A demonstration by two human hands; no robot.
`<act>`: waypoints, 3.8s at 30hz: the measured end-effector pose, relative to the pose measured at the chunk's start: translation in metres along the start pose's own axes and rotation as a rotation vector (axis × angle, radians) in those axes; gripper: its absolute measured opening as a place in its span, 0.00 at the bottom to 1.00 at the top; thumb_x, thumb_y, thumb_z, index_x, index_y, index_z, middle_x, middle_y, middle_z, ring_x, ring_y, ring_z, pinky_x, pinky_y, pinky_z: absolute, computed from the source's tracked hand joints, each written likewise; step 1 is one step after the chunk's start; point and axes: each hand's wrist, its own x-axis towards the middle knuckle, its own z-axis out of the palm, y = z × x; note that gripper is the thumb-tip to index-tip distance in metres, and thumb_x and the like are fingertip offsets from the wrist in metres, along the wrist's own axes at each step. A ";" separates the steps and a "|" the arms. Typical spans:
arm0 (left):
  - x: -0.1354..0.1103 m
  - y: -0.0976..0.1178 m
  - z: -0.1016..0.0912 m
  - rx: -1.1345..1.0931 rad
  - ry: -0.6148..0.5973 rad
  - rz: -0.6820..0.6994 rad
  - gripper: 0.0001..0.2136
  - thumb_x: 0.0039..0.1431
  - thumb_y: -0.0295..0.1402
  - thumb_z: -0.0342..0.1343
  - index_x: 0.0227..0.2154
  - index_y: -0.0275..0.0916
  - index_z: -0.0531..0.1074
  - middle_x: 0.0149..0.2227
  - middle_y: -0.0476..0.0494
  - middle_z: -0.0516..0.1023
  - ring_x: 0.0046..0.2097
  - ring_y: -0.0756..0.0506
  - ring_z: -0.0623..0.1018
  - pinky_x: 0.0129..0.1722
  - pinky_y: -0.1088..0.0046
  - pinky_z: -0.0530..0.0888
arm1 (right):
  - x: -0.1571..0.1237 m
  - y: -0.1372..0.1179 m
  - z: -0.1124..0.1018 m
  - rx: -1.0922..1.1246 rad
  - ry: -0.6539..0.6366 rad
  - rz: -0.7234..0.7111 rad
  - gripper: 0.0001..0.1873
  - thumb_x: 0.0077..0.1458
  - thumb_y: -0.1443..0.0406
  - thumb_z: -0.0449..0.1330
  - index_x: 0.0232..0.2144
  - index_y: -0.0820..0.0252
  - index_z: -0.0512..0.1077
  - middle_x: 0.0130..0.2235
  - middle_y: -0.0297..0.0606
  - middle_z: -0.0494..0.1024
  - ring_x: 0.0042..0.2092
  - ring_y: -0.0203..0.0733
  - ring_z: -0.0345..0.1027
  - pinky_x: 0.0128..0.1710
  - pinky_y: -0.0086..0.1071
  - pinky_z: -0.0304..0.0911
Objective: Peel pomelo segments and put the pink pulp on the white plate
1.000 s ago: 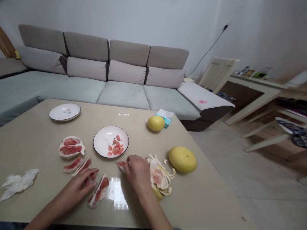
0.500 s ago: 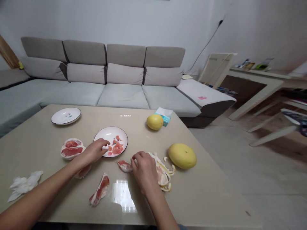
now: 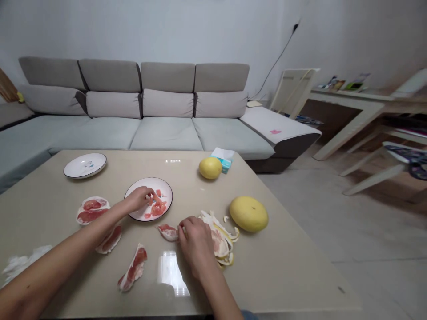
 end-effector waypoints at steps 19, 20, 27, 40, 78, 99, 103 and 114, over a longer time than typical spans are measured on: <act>-0.201 0.041 0.072 -0.499 0.145 -0.208 0.26 0.55 0.32 0.55 0.58 0.35 0.63 0.53 0.31 0.71 0.56 0.36 0.71 0.57 0.56 0.67 | -0.039 -0.059 0.066 0.537 -0.355 -0.047 0.29 0.48 0.68 0.66 0.54 0.58 0.66 0.48 0.44 0.74 0.46 0.47 0.70 0.47 0.37 0.64; -0.200 0.043 0.072 -0.527 0.163 -0.205 0.25 0.55 0.31 0.53 0.57 0.34 0.65 0.52 0.31 0.73 0.54 0.37 0.72 0.56 0.56 0.68 | -0.039 -0.060 0.067 0.556 -0.355 -0.030 0.30 0.48 0.67 0.66 0.54 0.59 0.66 0.47 0.44 0.74 0.45 0.47 0.71 0.47 0.38 0.65; -0.199 0.074 0.041 -0.620 0.200 -0.109 0.23 0.53 0.23 0.51 0.53 0.40 0.70 0.44 0.40 0.73 0.48 0.42 0.75 0.51 0.63 0.72 | -0.036 -0.066 0.056 0.719 -0.194 0.018 0.27 0.45 0.64 0.70 0.49 0.59 0.69 0.43 0.39 0.76 0.43 0.45 0.71 0.44 0.35 0.66; -0.204 0.085 0.029 -0.547 0.270 -0.098 0.25 0.56 0.24 0.51 0.56 0.49 0.69 0.41 0.43 0.73 0.44 0.43 0.75 0.45 0.69 0.73 | -0.035 -0.064 0.035 0.603 -0.143 -0.217 0.22 0.56 0.64 0.58 0.53 0.64 0.66 0.34 0.41 0.76 0.34 0.42 0.70 0.35 0.34 0.67; -0.201 0.082 0.024 -0.900 0.294 -0.270 0.17 0.58 0.37 0.54 0.49 0.42 0.76 0.53 0.40 0.77 0.55 0.39 0.75 0.55 0.62 0.71 | -0.042 -0.072 0.040 0.727 0.023 -0.067 0.15 0.53 0.64 0.64 0.44 0.57 0.68 0.40 0.40 0.75 0.33 0.38 0.70 0.29 0.29 0.69; -0.211 0.065 0.008 -1.461 -0.075 -0.415 0.17 0.61 0.37 0.55 0.53 0.43 0.73 0.47 0.43 0.81 0.37 0.45 0.79 0.42 0.66 0.77 | -0.021 -0.057 0.008 1.324 -0.438 0.229 0.12 0.52 0.57 0.64 0.34 0.59 0.74 0.28 0.33 0.75 0.29 0.36 0.73 0.31 0.30 0.72; -0.211 0.053 0.014 -1.236 0.016 -0.431 0.19 0.61 0.40 0.52 0.53 0.42 0.72 0.47 0.41 0.80 0.44 0.40 0.78 0.47 0.60 0.75 | -0.017 -0.050 0.002 1.349 -0.376 0.299 0.13 0.49 0.57 0.66 0.33 0.60 0.74 0.34 0.35 0.75 0.30 0.35 0.72 0.32 0.30 0.72; -0.211 0.044 0.065 -0.250 0.142 -0.224 0.20 0.65 0.34 0.43 0.58 0.43 0.66 0.48 0.36 0.71 0.46 0.42 0.78 0.47 0.62 0.75 | -0.022 -0.049 0.010 1.136 -0.409 0.249 0.14 0.49 0.64 0.64 0.41 0.57 0.73 0.27 0.31 0.74 0.30 0.38 0.71 0.35 0.33 0.69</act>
